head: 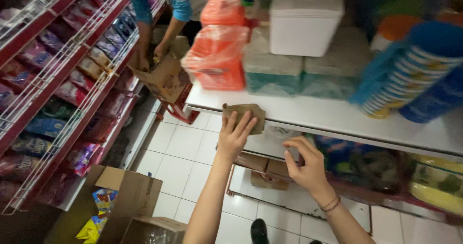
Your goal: The person wipes the edges and surfaces of store shelves using a cloth. They then spray a cleaning solution from a green bottle onto the shelves and continue wiping. Finally, they wipe the glass door of a beverage refrigerator.
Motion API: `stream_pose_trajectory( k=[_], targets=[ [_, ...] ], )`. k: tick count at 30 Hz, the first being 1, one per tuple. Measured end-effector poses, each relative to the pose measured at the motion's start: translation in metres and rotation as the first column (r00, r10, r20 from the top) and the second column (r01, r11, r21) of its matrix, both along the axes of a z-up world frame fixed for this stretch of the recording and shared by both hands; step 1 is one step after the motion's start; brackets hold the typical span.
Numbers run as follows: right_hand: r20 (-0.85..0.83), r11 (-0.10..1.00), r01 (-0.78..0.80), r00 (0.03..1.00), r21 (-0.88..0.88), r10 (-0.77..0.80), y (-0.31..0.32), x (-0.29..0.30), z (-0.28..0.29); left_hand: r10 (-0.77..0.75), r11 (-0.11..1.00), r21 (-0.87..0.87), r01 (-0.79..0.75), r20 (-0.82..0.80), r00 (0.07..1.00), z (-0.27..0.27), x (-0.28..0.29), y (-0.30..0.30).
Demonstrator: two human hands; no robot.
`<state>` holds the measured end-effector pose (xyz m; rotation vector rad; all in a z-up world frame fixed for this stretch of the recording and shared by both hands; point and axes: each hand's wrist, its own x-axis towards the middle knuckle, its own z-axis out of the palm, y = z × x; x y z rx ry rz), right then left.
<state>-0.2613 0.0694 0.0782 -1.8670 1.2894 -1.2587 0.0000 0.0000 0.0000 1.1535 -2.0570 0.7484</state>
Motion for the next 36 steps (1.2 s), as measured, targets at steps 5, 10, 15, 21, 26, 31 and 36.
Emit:
stream_pose_trajectory(
  k=[5,10,15,21,26,31,36],
  targets=[
    [0.047,0.975,-0.091,0.994,-0.204,0.102,-0.003,0.05,0.008,0.157,0.987,0.007,-0.158,-0.148,0.976,0.006,0.089,-0.008],
    [0.018,0.973,-0.044,0.999,-0.227,0.049,-0.001,0.057,0.036,0.108,0.99,0.121,-0.066,-0.385,0.917,0.056,0.08,0.023],
    [-0.026,0.896,0.087,0.994,-0.436,-0.109,-0.003,0.027,0.096,-0.193,0.976,-0.04,0.214,-0.612,0.767,0.161,0.043,0.048],
    [0.179,0.746,0.176,0.981,-0.642,-0.077,-0.001,-0.014,0.158,-0.155,0.95,-0.299,0.086,-0.217,0.964,0.307,-0.037,0.027],
    [0.123,0.609,0.181,0.983,-0.772,-0.136,-0.027,-0.043,0.185,-0.173,0.931,-0.309,0.193,0.093,0.981,0.39,-0.103,0.005],
    [0.049,0.564,0.166,0.975,-0.809,-0.217,-0.036,-0.033,0.207,-0.163,0.9,-0.38,0.213,0.16,0.974,0.392,-0.089,-0.012],
    [-0.161,0.472,0.169,0.798,-0.865,-0.581,-0.029,-0.003,0.258,-0.15,0.87,-0.445,0.213,0.173,0.973,0.381,-0.033,-0.038]
  ],
)
